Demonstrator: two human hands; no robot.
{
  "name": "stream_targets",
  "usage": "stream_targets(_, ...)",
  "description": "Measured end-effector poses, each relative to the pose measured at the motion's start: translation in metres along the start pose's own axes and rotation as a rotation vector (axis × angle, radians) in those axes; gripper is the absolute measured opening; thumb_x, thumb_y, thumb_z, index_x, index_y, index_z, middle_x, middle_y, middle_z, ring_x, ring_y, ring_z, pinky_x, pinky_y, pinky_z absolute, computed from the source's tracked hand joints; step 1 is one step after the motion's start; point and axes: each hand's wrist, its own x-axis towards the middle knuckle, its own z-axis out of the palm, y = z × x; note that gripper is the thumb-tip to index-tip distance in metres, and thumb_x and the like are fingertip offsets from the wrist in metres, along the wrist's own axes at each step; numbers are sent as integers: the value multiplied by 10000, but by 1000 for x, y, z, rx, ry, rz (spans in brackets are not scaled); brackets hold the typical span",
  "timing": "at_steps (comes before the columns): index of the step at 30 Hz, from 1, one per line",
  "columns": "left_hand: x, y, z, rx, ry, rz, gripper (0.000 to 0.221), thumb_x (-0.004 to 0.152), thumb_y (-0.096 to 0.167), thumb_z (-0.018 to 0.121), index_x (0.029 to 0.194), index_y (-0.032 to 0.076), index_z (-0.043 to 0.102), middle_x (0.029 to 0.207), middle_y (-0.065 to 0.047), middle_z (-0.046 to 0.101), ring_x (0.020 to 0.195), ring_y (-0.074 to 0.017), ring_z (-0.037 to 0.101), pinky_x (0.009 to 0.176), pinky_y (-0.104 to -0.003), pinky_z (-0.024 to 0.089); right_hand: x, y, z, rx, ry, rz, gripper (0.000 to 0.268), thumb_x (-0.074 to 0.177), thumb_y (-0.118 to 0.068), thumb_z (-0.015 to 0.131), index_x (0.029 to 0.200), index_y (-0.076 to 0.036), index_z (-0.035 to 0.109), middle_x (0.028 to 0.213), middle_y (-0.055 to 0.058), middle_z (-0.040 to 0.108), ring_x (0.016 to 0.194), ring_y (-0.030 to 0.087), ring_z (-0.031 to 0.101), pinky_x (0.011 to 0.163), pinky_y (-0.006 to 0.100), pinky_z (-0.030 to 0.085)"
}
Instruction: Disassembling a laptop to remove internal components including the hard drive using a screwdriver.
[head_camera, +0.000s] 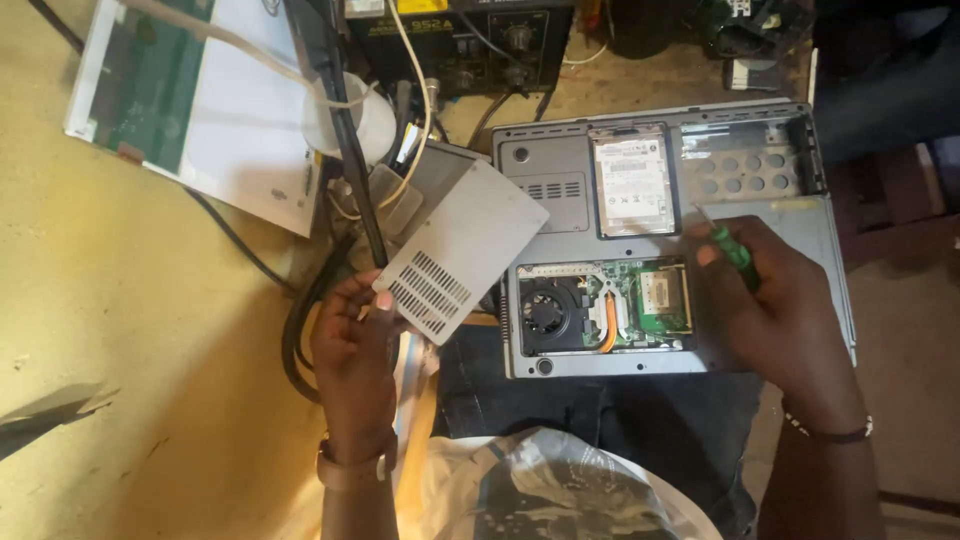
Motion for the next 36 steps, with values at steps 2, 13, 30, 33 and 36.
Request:
stream_targets(2,2,-2,-1,-7,10,-6,195,808,137,536,980,48,522,959,-119,642,806,-189,634,639,-272,547,1,6,1,-17,3,-47,271,896,-255,417,1048,-94,573,716,54,558,627,156,479,523,287,320)
stream_targets(13,-23,-9,14,-201,98,-131,164,777,76,558,910,21,478,898,-183,646,798,-269,662,610,-306,579,0,8,7,-94,7,-141,285,881,-258,410,1028,-68,564,813,82,611,645,197,535,484,314,351)
stream_targets(30,-4,3,5,-160,50,-121,270,761,66,576,970,68,404,850,-243,652,635,-289,682,568,-302,569,-6,-45,91,-400,-41,-965,669,584,-152,797,1184,-111,505,764,76,442,599,195,436,494,307,343)
stream_targets(33,-5,3,1,-130,2,-129,296,798,61,490,1068,105,376,919,-239,661,656,-274,693,562,-281,561,5,-48,104,-526,4,-1021,495,645,-29,672,1120,-106,552,694,68,433,608,204,452,497,314,354)
stream_targets(36,-7,7,2,-200,-27,-111,392,767,-12,457,1139,81,377,844,-241,650,688,-323,688,604,-346,576,11,-51,109,-557,43,-1031,374,706,15,639,1055,-108,580,645,63,415,532,202,437,473,319,365)
